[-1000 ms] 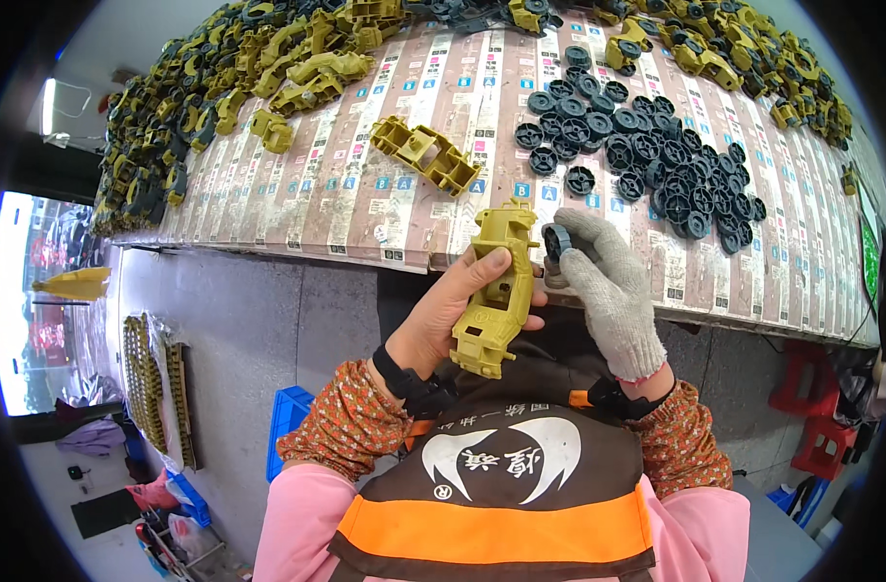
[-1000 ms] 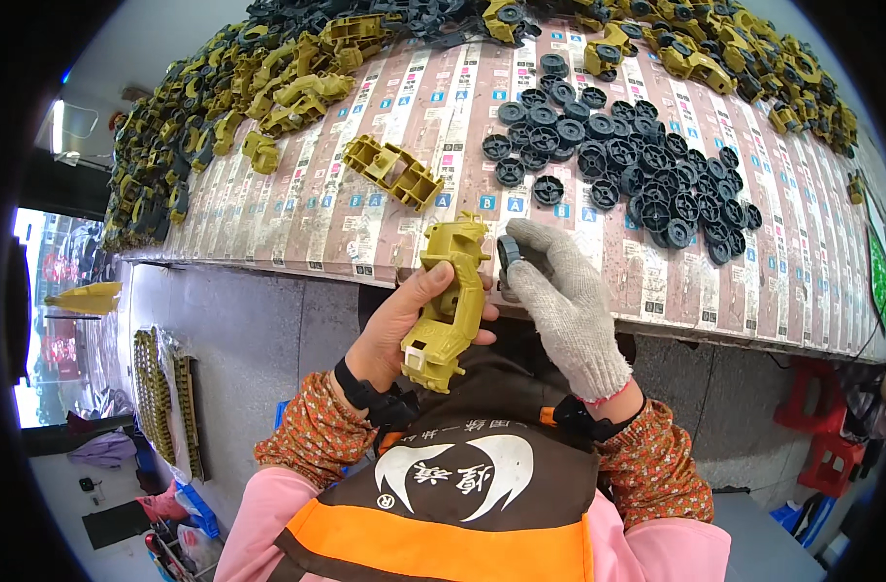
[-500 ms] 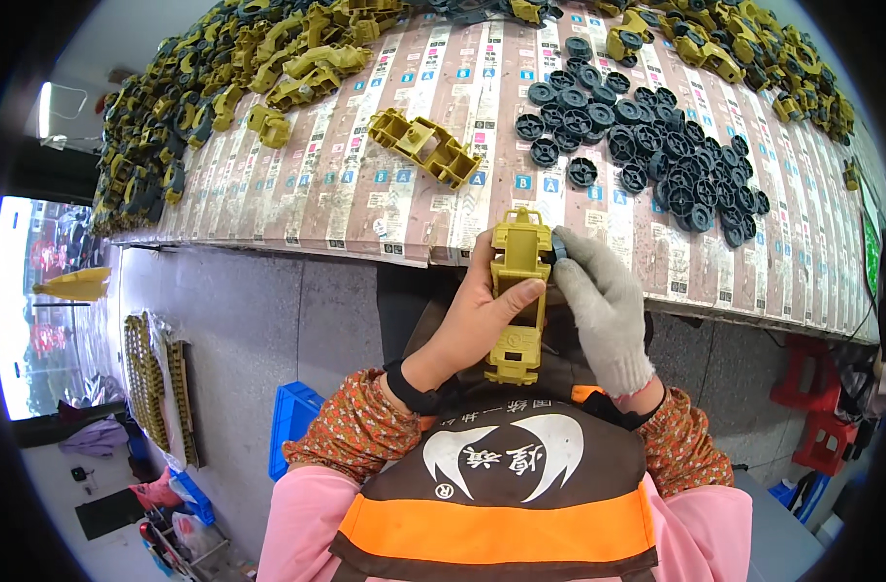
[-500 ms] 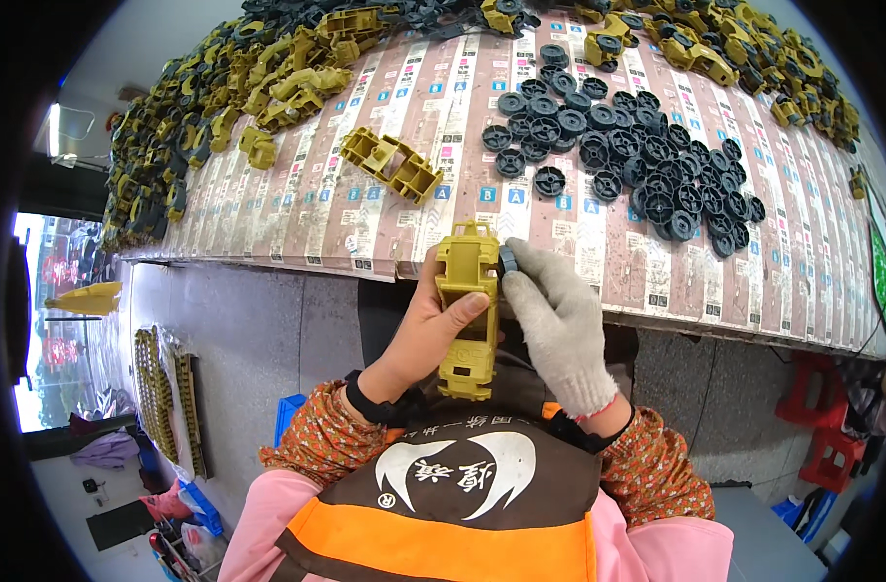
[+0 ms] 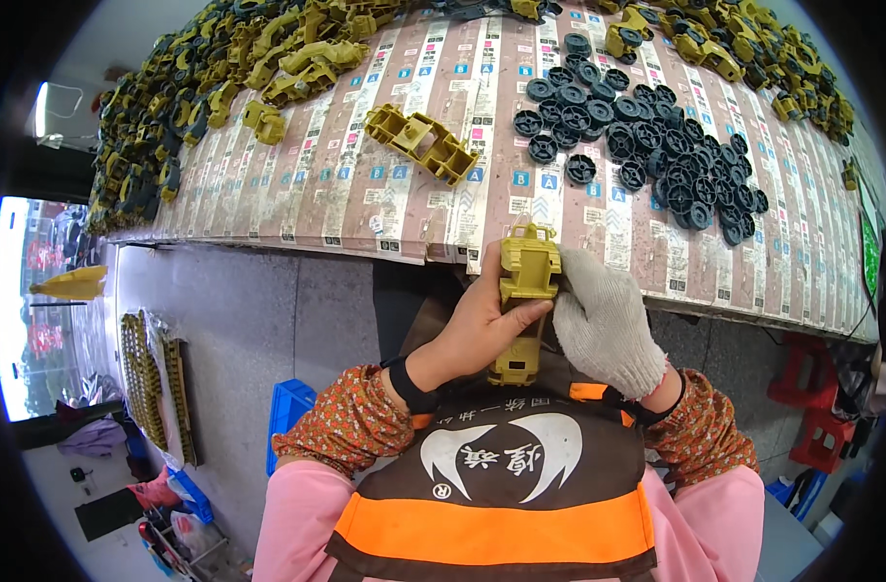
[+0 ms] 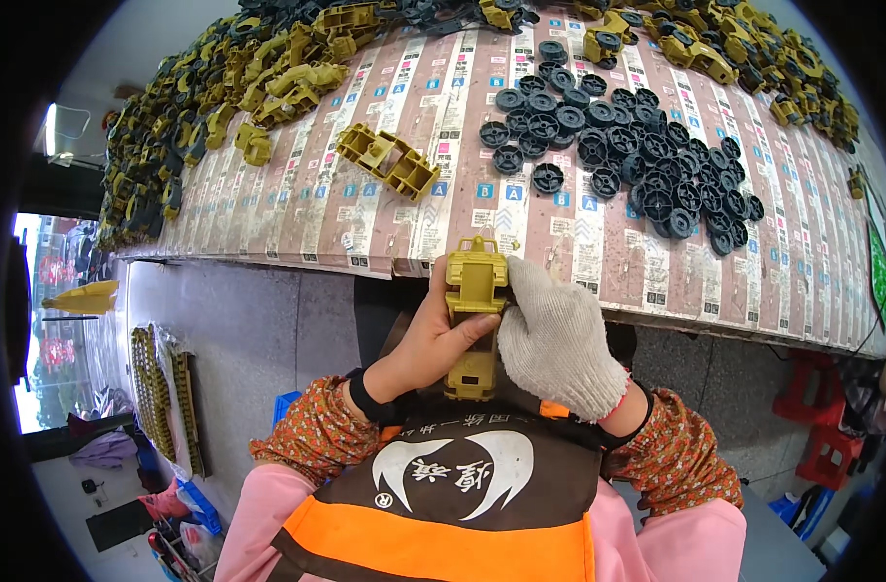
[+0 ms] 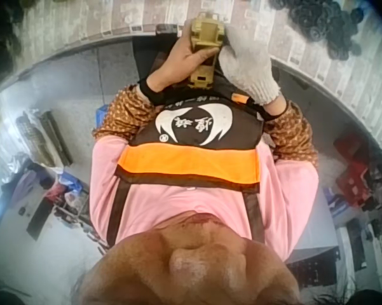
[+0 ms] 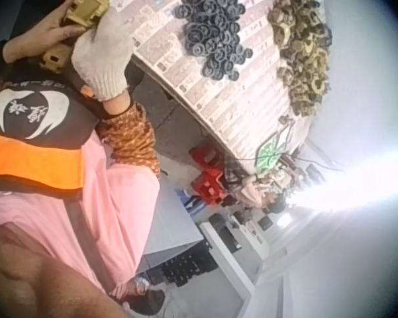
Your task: The person sits at a table covered with yellow plastic frames and black wheels. They repeatedly pick up a yellow frame, insert a black wheel into a slot, and place the assembled unit back on the table. The task involves repetitive manual assembly of these components.
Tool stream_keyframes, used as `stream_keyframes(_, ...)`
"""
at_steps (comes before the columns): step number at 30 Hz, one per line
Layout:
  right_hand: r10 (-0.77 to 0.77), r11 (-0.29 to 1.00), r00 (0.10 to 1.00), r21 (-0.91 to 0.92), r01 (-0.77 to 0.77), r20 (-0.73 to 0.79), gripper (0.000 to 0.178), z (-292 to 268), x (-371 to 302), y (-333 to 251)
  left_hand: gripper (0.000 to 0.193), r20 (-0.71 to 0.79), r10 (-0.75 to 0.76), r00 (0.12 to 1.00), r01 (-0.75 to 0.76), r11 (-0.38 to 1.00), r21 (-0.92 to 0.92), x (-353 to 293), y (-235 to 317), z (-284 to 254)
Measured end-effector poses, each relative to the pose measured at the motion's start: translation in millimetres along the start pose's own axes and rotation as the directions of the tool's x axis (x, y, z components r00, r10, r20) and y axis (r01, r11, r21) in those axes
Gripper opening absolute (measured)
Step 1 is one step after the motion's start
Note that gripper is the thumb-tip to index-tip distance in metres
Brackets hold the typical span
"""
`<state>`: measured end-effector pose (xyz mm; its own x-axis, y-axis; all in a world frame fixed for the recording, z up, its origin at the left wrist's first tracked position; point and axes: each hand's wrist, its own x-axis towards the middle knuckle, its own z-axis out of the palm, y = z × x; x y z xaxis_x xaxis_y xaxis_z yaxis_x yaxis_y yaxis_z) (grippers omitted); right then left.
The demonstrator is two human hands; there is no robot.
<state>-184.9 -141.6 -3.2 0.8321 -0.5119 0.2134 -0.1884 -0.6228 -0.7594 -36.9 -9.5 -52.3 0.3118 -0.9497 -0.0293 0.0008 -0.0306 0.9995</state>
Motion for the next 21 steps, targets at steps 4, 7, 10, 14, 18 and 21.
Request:
stream_keyframes(4, 0.103, 0.989, 0.992, -0.112, -0.094, 0.075, 0.028, -2, 10, -1, 0.070, -0.026, -0.006, 1.000, 0.006, 1.000, -0.011, 2, 0, -1)
stream_keyframes(7, 0.039, 0.999, 0.997, -0.036, -0.037, 0.066, 0.019, -17, 53, 13, 0.069, -0.116, -0.071, 0.991, 0.054, 0.988, -0.146, 12, 4, -2)
stream_keyframes(10, 0.101, 0.864, 0.971, -0.465, -0.192, -0.215, 0.024, -29, 87, 38, 0.061, -0.125, -0.208, 0.970, 0.144, 0.909, -0.392, 16, 16, -9)
stream_keyframes(14, 0.107, 0.776, 0.989, -0.613, -0.147, -0.102, 0.024, -25, 105, 65, 0.052, -0.116, -0.289, 0.950, 0.177, 0.807, -0.564, 14, 23, -26)
stream_keyframes(18, 0.029, 0.841, 0.988, -0.530, -0.107, -0.152, 0.026, -23, 96, 59, 0.047, -0.149, -0.284, 0.947, 0.116, 0.737, -0.666, 14, 22, -34)
stream_keyframes(21, 0.107, 0.969, 0.992, -0.215, -0.118, -0.064, 0.025, -16, 76, 46, 0.041, -0.228, -0.277, 0.933, 0.050, 0.729, -0.683, 17, 24, -31)
